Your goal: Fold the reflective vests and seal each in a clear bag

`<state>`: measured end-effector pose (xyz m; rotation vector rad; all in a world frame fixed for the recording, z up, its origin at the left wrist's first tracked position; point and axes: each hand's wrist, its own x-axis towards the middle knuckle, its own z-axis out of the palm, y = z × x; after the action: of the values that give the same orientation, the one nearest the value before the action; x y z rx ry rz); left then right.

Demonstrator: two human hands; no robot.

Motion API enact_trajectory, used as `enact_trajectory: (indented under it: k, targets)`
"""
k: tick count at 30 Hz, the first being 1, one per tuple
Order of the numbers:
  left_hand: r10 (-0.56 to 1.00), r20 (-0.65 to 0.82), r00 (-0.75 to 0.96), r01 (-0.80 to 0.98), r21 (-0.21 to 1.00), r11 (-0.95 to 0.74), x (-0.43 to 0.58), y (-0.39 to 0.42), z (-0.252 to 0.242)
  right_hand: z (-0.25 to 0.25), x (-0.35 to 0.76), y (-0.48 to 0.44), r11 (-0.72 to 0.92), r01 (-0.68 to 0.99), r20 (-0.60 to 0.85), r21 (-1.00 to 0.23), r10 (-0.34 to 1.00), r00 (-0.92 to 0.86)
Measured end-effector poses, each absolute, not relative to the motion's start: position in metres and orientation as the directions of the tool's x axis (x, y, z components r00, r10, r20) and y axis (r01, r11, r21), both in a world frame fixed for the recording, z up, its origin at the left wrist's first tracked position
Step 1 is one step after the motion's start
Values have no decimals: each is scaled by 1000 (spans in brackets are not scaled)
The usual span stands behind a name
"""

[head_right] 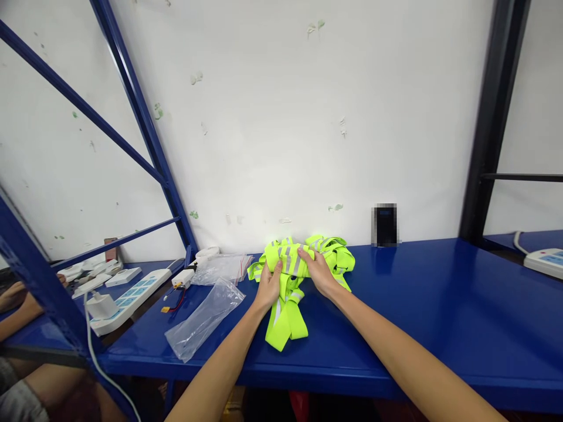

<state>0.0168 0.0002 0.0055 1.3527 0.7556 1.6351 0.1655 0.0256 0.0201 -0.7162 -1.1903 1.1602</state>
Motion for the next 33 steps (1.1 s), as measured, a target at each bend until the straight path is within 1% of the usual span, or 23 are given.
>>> enact_trajectory:
  k: [3, 5, 8, 12, 14, 16, 19, 22, 25, 29, 31, 33]
  targets:
    - [864, 493, -103, -132, 854, -504, 13, -2, 9, 23, 163, 20, 197, -406, 295, -893, 936, -194]
    - [849, 514, -123, -40, 852, -522, 11, -3, 12, 25, 164, 18, 187, -401, 308, -897, 914, -265]
    - [855, 512, -90, 12, 858, -513, 9, -2, 14, 27, 169, 21, 231, -346, 335, -910, 899, -281]
    - [879, 477, -6, 6, 879, -477, 7, -2, 16, 27, 178, 24, 274, -230, 332, -934, 903, -272]
    - [899, 435, 54, -35, 900, -434, 6, -3, 16, 28, 179, 23, 277, -219, 328, -936, 911, -250]
    - [911, 395, 115, -82, 918, -388, 6, -5, 18, 29, 179, 21, 248, -278, 319, -928, 915, -248]
    - [907, 382, 177, -128, 923, -364, 5, -8, 21, 32, 178, 14, 145, -407, 298, -902, 890, -345]
    - [895, 402, 192, -137, 914, -381, 6, -9, 22, 35, 177, 11, 73, -437, 278, -896, 861, -426]
    - [916, 371, 152, -188, 921, -342, 8, -5, 18, 33, 175, 13, 134, -414, 296, -900, 885, -359]
    - [954, 292, 66, -322, 911, -256, 13, 1, 9, 29, 172, 19, 293, -377, 373, -879, 914, -158]
    - [957, 264, 117, -367, 907, -205, 16, 1, 6, 30, 172, 21, 368, -345, 414, -863, 908, -66]
    - [948, 219, 230, -375, 919, -121, 19, 1, 4, 34, 174, 20, 430, -297, 439, -853, 898, 39]
